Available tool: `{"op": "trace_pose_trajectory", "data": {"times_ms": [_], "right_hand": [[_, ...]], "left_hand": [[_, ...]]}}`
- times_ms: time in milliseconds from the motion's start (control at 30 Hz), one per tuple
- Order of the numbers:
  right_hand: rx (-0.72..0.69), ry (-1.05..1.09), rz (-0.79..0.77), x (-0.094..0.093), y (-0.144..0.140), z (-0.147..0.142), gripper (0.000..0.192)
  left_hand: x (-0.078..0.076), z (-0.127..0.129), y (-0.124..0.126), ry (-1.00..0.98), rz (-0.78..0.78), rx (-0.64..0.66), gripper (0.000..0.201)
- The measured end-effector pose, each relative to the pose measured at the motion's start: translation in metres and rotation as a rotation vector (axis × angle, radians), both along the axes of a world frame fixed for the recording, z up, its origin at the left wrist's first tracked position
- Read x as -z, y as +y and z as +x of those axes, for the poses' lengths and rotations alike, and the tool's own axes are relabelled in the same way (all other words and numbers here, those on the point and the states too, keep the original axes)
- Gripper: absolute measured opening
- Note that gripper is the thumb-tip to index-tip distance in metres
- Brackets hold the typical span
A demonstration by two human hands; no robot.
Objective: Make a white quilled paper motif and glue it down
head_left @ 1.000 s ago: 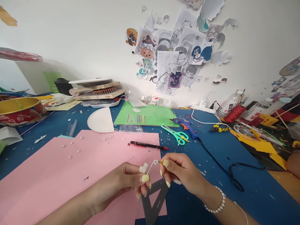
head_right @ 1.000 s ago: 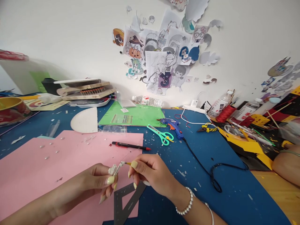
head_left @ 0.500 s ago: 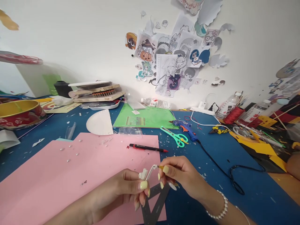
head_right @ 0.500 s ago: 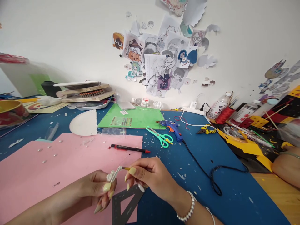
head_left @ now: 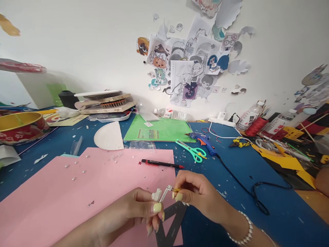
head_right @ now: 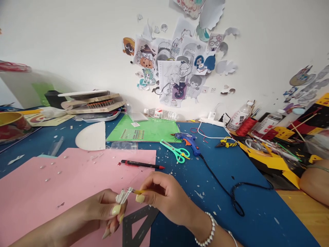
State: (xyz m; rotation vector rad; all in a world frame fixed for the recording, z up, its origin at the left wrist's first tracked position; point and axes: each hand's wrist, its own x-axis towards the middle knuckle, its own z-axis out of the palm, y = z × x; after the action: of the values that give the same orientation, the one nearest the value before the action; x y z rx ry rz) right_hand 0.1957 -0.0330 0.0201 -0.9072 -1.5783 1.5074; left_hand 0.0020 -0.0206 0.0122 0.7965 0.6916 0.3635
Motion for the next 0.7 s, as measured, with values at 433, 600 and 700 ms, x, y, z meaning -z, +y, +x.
{"op": "trace_pose_trajectory", "data": {"times_ms": [433,600,700], "right_hand": [[0.024,-0.154,0.158,-0.0055,-0.0017,0.0021,0.007],[-0.006,-0.185,0.132,-0.0012,-0.0027,-0.0014,0.008],[0.018,-0.242,0.159,0.0003,-0.0033,-0.0034,0.005]], "left_hand": [[0.0014,-0.003,0.001,-0.038,0.043,0.077,0.021],[0.0004,-0.0038,-0.0002,0.011,0.074,0.05,0.021],[-0.0003,-0.0036,-0.0002,0.057,0.098,0.035,0.021]]}}
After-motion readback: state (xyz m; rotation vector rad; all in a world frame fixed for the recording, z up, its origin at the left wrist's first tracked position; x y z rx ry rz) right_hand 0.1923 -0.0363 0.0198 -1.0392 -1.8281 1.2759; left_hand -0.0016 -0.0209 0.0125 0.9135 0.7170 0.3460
